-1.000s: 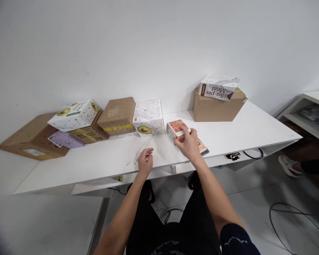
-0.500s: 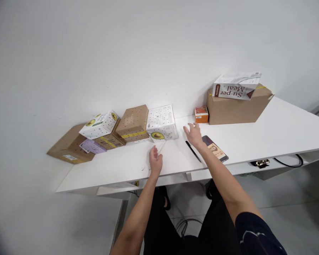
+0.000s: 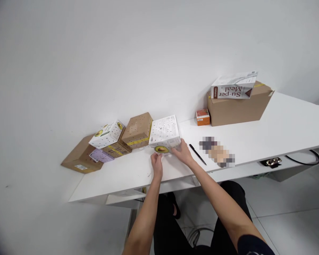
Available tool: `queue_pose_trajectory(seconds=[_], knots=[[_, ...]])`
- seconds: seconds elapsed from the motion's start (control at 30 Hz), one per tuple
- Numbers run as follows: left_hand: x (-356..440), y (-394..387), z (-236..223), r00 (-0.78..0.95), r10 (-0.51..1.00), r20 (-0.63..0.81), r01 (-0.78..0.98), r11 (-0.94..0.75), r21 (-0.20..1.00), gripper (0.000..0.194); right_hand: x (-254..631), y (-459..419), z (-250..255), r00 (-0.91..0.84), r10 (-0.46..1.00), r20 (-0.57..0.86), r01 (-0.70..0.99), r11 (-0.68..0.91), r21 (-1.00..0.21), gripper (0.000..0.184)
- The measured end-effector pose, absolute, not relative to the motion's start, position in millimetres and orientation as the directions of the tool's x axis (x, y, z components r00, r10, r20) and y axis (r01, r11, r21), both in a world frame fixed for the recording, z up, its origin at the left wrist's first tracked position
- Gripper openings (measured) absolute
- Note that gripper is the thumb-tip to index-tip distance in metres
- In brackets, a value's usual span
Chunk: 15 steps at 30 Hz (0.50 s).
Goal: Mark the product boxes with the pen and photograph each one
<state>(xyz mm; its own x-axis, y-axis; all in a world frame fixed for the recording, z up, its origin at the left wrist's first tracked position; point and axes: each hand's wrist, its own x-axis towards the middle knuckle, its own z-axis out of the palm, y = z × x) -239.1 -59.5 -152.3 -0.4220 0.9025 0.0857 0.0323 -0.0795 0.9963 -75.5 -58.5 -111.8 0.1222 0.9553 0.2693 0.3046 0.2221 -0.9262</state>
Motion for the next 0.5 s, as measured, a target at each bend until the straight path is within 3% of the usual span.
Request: queue_pose_trajectory(seconds=[0.07,0.17,0.3,0.37,0.43,0.5], knots=[[-246.2,-81.1,-155.4,-0.444,0.893,0.072,-0.008,-0.085,0.996,0.022,-74.9,-96.9,-114.0,0.121,0.967,0.223,0.274,0.183,-0.944,0.065],[-263.4,-102.7,-151.8,-0.456,0.889,0.041,-0.064,-0.079,0.995,0.03,-76.0,-155.7,-111.4,0.079,0.988,0.129,0.214,0.11,-0.971,0.068],[-288.1,-114.2,-131.7,-0.499,0.866,-0.015,-0.123,-0.054,0.991,0.046,-70.3,-188.3,-102.1,-0.122,0.992,0.011,0.092,0.022,-0.995,0.049],[-295.5,-121.4,-118.7,-0.524,0.85,-0.055,-0.144,-0.024,0.989,0.051,-59.8,-177.9,-99.8,-0.015,1.0,0.022,0.099,0.023,-0.995,0.043],[-297.7,-132.2,-106.6,-0.538,0.837,-0.098,-0.157,0.015,0.987,0.054,-46.0,-158.2,-100.7,0.199,0.977,0.072,0.178,0.036,-0.983,0.041],[-295.8,-144.5,-96.3,-0.524,0.845,-0.108,-0.141,0.04,0.989,0.059,-33.5,-138.4,-103.2,0.316,0.939,0.134,0.382,0.004,-0.924,0.038]])
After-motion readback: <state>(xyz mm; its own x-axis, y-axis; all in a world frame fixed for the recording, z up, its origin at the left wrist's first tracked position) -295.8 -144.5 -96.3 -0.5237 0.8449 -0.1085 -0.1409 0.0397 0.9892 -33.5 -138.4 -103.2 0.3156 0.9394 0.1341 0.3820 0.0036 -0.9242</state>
